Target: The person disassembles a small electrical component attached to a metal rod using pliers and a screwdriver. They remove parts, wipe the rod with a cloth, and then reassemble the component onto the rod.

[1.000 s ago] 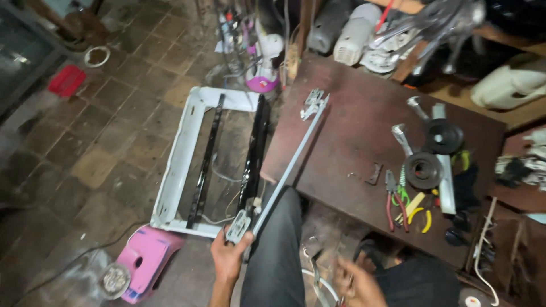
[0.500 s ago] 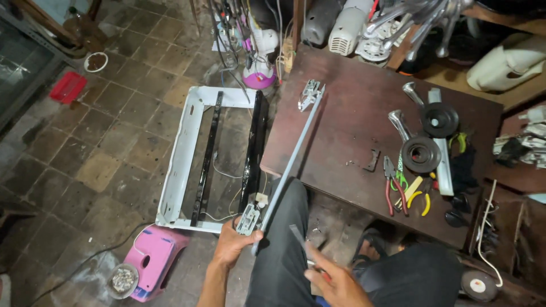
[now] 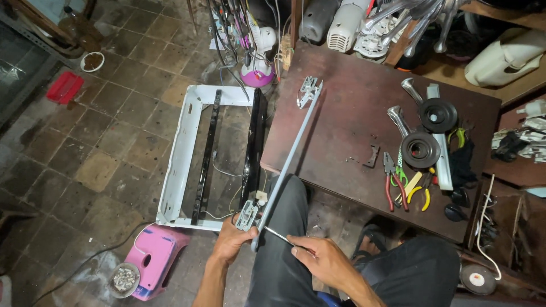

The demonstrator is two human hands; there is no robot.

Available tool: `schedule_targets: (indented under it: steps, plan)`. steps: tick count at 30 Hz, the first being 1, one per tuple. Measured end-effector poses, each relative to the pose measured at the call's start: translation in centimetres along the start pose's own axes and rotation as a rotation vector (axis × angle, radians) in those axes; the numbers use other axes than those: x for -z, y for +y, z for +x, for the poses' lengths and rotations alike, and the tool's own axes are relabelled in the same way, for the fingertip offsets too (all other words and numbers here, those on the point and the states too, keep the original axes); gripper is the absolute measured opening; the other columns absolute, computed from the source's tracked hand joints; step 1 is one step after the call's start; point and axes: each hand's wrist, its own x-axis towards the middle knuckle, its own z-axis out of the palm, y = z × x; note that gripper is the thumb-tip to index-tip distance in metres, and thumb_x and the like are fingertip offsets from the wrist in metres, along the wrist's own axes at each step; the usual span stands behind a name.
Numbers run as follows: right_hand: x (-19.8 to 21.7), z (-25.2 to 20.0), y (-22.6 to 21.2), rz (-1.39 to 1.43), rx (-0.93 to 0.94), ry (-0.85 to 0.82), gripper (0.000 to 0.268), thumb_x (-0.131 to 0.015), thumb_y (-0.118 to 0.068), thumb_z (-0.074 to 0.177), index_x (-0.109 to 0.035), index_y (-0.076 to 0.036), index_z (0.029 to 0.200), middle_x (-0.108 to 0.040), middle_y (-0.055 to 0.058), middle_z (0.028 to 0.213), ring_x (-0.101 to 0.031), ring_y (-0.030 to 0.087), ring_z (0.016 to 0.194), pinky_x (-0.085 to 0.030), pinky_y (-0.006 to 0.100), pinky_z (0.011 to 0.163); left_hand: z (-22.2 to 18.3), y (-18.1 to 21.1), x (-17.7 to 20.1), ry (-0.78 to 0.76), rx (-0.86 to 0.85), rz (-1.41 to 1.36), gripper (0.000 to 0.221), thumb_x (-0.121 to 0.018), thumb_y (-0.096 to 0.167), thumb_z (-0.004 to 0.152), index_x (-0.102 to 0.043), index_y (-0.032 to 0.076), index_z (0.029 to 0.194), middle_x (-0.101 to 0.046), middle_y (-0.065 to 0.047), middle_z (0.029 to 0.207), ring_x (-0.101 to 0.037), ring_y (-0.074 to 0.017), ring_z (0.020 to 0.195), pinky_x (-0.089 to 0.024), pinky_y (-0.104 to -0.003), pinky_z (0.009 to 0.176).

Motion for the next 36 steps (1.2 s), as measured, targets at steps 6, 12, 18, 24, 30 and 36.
schedule_targets:
  steps: [6,12,18,24,30,36]
  plan:
    - [0.3,-0.2,-0.5,-0.008,-0.027,0.002,0.041,-0.062,-0.029,0.091,-0.068,-0.018,0.13,-0.068,-0.004,0.136,-0.066,0.009,0.126,-0.049,0.022,0.108,-0.2,0.1,-0.2,-0.008,-0.009,0.054,0.061,-0.091,0.03,0.053,-0.079,0.003,0.107,-0.075,-0.006,0.091,-0.064,-0.017,0.08,-0.049,-0.027,0.074]
    - [0.6,-0.1,-0.4,-0.082,-0.009,-0.012,0.041,-0.061,-0.031,0.091,-0.069,-0.019,0.129,-0.069,-0.004,0.134,-0.068,0.01,0.123,-0.052,0.023,0.105,-0.4,0.3,-0.3,0.005,-0.01,0.066,0.074,-0.09,0.043,0.045,-0.078,0.003,0.106,-0.076,-0.006,0.093,-0.066,-0.0177,0.086,-0.048,-0.028,0.085]
    - [0.6,0.3,-0.1,-0.08,0.001,-0.001,0.041,-0.06,-0.031,0.091,-0.069,-0.017,0.128,-0.069,-0.003,0.135,-0.069,0.009,0.122,-0.052,0.021,0.103,-0.2,0.0,-0.2,-0.017,-0.01,0.027,0.076,-0.09,0.044,0.045,-0.077,0.003,0.106,-0.076,-0.007,0.095,-0.068,-0.0183,0.089,-0.052,-0.031,0.087]
    - [1.7,0.7,-1.1,-0.199,0.041,-0.008,0.037,-0.059,-0.035,0.092,-0.073,-0.022,0.124,-0.073,-0.003,0.128,-0.074,0.012,0.11,-0.053,0.025,0.09,0.0,-0.5,-0.1,-0.03,-0.039,0.06,0.063,-0.092,0.033,0.054,-0.079,0.005,0.108,-0.074,-0.004,0.088,-0.064,-0.0142,0.078,-0.051,-0.027,0.078]
    - [4.5,1.5,-3.6,-0.123,-0.215,-0.217,0.032,-0.05,-0.034,0.101,-0.064,-0.013,0.081,-0.071,-0.002,0.067,-0.048,0.009,0.051,-0.043,0.027,0.051,-0.7,0.7,-1.2,0.179,0.131,0.278,0.057,-0.076,0.006,0.058,-0.074,0.003,0.115,-0.075,-0.004,0.1,-0.064,-0.015,0.084,-0.049,-0.027,0.075]
    - [3.1,2.8,0.5,-0.155,0.09,-0.196,0.026,-0.056,-0.027,0.1,-0.074,-0.013,0.088,-0.067,-0.003,0.07,-0.055,0.007,0.058,-0.045,0.026,0.058,-0.9,1.3,-1.2,0.186,0.193,0.295,0.084,-0.09,0.026,0.046,-0.066,0.001,0.122,-0.075,-0.013,0.104,-0.067,-0.0244,0.092,-0.054,-0.038,0.088]
